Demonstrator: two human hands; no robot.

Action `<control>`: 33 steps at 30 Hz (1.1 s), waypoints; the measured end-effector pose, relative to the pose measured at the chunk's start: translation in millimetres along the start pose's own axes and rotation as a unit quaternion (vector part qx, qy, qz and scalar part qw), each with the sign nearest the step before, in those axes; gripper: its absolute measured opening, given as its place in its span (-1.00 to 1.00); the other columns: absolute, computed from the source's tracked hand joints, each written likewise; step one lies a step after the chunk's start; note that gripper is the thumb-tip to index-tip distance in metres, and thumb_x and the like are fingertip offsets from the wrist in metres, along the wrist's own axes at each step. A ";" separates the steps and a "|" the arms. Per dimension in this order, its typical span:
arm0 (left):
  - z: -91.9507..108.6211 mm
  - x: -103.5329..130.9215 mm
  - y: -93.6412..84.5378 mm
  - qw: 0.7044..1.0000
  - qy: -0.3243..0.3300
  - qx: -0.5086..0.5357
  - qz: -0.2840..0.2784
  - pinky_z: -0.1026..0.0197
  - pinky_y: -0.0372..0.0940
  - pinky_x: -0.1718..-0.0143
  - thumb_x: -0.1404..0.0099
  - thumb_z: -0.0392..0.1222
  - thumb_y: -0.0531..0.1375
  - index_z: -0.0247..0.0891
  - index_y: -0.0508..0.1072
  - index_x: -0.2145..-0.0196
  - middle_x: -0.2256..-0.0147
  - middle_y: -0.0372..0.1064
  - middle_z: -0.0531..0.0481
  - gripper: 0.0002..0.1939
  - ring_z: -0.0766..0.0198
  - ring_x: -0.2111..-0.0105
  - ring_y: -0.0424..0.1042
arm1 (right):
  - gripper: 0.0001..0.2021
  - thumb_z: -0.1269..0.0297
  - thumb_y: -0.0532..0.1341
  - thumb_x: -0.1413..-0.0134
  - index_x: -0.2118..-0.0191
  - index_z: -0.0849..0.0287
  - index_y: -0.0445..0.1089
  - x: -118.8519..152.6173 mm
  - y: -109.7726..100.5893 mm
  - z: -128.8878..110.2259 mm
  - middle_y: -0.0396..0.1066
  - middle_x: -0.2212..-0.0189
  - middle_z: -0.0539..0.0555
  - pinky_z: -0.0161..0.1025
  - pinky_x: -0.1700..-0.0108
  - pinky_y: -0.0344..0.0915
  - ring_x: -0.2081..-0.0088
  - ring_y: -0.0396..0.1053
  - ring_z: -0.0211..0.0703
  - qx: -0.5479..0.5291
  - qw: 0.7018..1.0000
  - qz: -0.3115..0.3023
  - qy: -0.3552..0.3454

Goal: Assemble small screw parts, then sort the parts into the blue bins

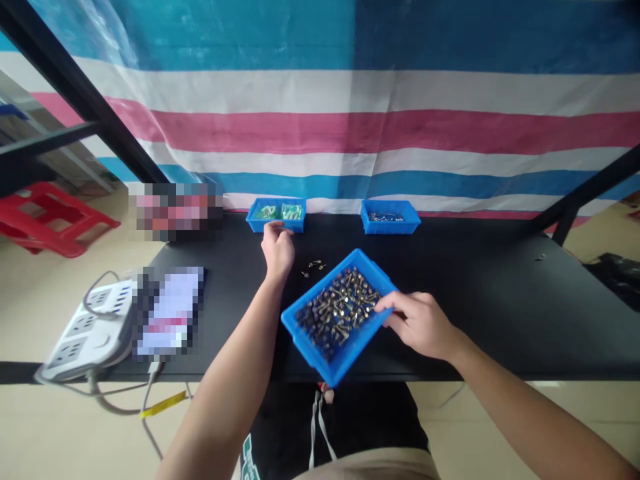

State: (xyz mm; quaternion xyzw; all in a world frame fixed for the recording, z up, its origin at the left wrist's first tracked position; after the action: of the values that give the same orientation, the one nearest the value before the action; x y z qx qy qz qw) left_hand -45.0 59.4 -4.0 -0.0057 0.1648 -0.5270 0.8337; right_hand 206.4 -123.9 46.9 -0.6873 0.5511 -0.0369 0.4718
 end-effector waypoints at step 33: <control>0.1 -7.9 -9.2 0.998 -0.027 0.023 0.048 0.07 0.31 0.06 -0.06 -0.21 0.09 -0.20 0.40 0.30 0.29 0.46 -0.03 -0.79 0.10 0.20 0.45 | -0.90 0.28 0.16 -0.14 0.28 0.14 0.40 -106.6 75.5 111.0 0.55 0.45 0.13 -0.23 0.30 0.40 0.42 0.54 -0.04 0.008 0.960 0.215 0.178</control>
State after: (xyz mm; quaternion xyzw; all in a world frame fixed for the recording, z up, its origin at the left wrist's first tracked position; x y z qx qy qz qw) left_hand -56.1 62.2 -0.1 0.0075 0.1304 -0.4901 0.8618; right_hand 173.6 32.0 -16.3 -0.5307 0.7609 -0.0609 0.3683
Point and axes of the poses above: each hand's wrist, its own x-axis away from the middle knuckle, its own y-axis out of the palm, z = x × y, the point moved 2 cm from there along -x, towards the middle knuckle
